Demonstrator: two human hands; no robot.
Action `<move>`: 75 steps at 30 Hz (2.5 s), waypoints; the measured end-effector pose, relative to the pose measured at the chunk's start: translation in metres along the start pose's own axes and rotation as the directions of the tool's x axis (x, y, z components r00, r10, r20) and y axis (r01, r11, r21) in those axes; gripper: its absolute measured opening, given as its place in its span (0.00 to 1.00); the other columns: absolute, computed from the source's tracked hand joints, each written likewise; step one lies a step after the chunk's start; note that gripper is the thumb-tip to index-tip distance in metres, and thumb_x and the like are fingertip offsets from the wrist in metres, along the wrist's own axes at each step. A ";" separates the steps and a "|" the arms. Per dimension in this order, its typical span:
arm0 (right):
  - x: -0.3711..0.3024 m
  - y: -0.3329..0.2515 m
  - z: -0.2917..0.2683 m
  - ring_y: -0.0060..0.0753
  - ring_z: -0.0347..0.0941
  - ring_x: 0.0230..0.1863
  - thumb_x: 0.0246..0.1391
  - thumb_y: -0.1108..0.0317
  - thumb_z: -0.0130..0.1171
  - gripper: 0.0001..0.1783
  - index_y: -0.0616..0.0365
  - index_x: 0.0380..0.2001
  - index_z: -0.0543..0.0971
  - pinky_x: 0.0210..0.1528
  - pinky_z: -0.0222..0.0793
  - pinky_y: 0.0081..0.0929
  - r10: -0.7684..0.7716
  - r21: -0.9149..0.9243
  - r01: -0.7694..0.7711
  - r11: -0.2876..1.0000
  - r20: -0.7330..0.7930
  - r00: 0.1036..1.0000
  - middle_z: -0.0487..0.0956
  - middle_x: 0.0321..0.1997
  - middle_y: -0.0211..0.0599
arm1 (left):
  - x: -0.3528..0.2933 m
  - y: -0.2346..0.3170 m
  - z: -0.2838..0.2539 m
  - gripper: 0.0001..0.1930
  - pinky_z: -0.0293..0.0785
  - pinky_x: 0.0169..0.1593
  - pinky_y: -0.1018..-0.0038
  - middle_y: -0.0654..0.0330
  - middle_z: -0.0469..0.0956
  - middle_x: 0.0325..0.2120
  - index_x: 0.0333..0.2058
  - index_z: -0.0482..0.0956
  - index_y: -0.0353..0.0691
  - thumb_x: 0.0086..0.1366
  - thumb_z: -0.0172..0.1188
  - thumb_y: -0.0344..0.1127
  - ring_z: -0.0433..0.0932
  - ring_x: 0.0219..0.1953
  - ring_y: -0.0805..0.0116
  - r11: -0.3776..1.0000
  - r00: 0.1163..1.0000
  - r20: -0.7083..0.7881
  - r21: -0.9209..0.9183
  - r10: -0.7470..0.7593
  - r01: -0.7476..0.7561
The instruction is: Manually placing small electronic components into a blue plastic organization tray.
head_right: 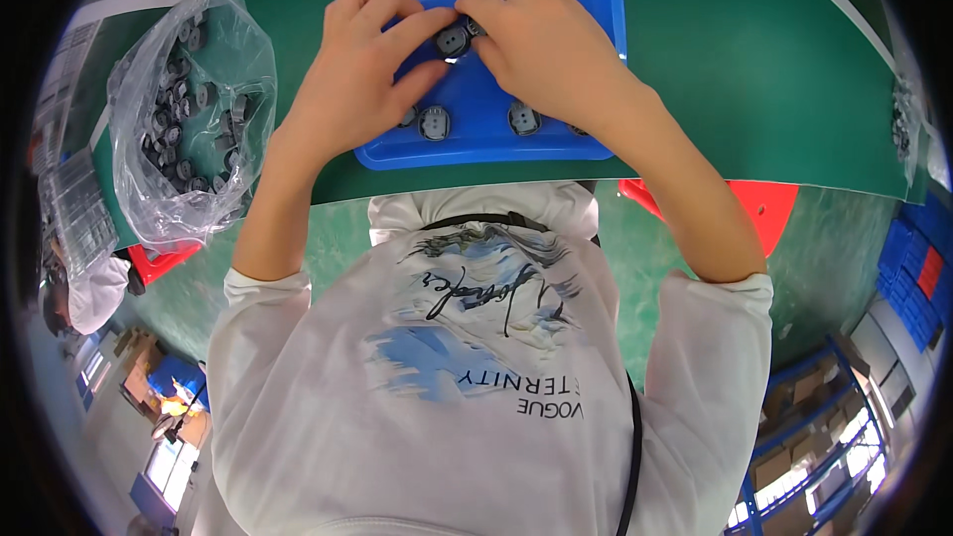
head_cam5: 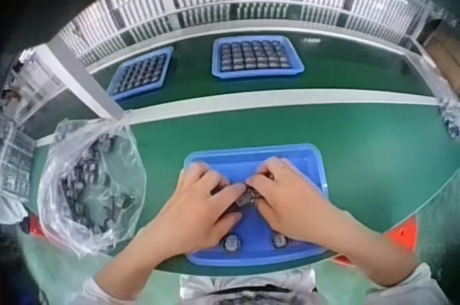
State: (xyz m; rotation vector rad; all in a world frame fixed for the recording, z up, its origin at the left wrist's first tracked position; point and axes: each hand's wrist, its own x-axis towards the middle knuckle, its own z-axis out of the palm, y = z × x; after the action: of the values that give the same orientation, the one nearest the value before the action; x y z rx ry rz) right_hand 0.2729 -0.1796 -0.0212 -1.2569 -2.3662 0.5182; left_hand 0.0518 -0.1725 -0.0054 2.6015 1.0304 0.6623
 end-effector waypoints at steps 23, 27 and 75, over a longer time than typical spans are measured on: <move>0.033 -0.010 -0.024 0.57 0.76 0.40 0.55 0.61 0.64 0.17 0.61 0.42 0.77 0.41 0.74 0.45 0.026 0.146 -0.030 0.989 0.026 0.999 0.76 0.41 0.53 | 0.001 -0.030 -0.017 0.07 0.67 0.58 0.54 0.45 0.73 0.52 0.32 0.81 0.38 0.53 0.65 0.27 0.69 0.55 0.42 0.980 0.979 -0.152 0.126 -0.137 0.157; 0.037 -0.014 -0.013 0.49 0.76 0.37 0.55 0.63 0.64 0.15 0.58 0.43 0.77 0.39 0.74 0.39 0.088 0.045 -0.091 0.995 0.075 0.993 0.76 0.38 0.44 | 0.004 -0.029 -0.020 0.06 0.74 0.51 0.61 0.45 0.76 0.50 0.32 0.79 0.36 0.54 0.64 0.26 0.76 0.49 0.46 0.939 0.946 -0.068 -0.160 -0.318 0.304; -0.025 0.003 -0.065 0.42 0.74 0.38 0.52 0.64 0.66 0.12 0.58 0.37 0.80 0.43 0.70 0.38 0.060 -0.028 -0.055 0.998 0.226 0.972 0.79 0.33 0.38 | 0.038 0.009 0.032 0.09 0.67 0.50 0.63 0.59 0.75 0.36 0.33 0.84 0.43 0.51 0.67 0.32 0.71 0.45 0.55 0.982 0.979 0.074 -0.006 0.188 -0.188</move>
State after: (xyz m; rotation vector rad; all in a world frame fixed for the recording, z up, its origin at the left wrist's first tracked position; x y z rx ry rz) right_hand 0.3211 -0.1905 0.0282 -1.3431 -2.5333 0.6897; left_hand 0.0972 -0.1545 -0.0170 2.7247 0.7696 0.6015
